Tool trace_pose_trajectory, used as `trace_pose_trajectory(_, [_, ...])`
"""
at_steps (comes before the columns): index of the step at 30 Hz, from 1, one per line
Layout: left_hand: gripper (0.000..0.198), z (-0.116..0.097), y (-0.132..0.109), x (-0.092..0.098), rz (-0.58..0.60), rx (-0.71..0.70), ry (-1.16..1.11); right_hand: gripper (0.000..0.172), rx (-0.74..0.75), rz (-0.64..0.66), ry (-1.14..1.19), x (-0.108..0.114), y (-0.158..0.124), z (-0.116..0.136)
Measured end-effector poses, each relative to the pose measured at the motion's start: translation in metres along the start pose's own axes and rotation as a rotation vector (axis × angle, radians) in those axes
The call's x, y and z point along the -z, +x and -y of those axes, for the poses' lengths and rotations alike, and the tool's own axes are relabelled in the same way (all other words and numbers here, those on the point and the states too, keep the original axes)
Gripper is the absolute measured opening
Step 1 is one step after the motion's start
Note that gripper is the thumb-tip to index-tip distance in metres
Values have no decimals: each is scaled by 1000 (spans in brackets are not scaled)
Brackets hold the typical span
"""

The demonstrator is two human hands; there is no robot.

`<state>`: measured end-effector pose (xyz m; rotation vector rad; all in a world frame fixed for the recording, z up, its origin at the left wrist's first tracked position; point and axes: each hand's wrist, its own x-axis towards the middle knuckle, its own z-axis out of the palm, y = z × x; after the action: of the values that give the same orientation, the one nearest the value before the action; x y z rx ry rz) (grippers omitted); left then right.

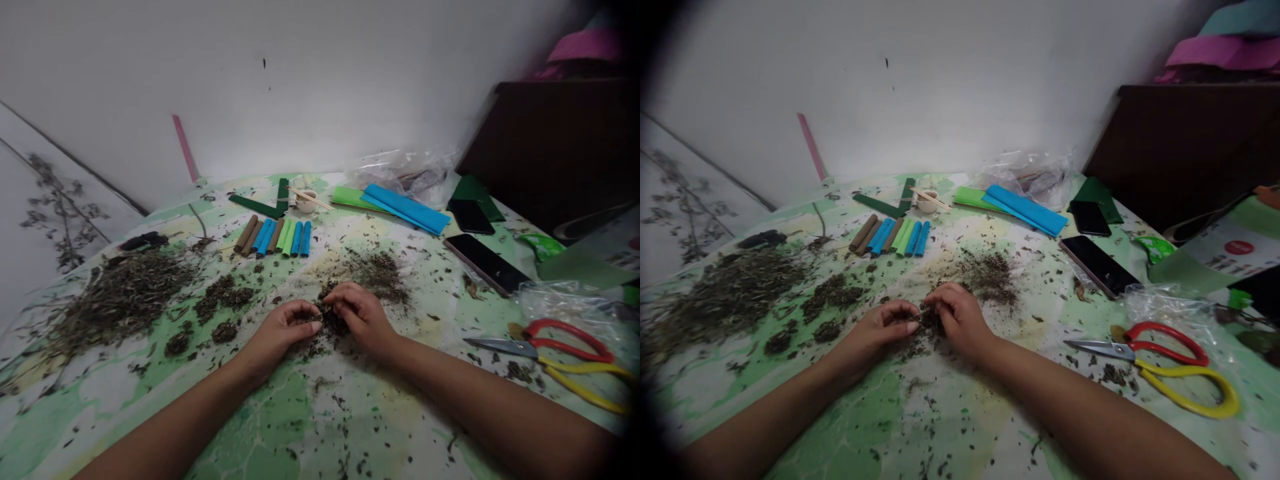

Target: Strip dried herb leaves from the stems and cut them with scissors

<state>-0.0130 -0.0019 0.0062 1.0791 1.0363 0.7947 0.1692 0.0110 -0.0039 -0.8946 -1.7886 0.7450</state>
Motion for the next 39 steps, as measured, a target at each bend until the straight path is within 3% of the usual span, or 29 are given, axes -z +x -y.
trace_pose_trajectory(5, [26,-1,1,0,-16,-2,29,10,47,46,-13,-1,0,3])
trace_pose_trajectory(10, [28,1,2,1,11,-3,10,16,96,117,-15,-3,-2,-2])
trace_pose_trajectory(17, [30,1,2,1,10,1,52,17,104,120,-10,-2,-2,-1])
trace_pose_trajectory(25, [26,-2,0,0,-2,8,40,13,18,99,-23,0,1,3])
trace_pose_trajectory(33, [20,-2,0,0,22,26,-21,5,-159,18,3,2,3,-2])
trace_pose_trajectory(39, [19,-2,0,-1,14,66,-38,11,-166,38,9,3,2,-1])
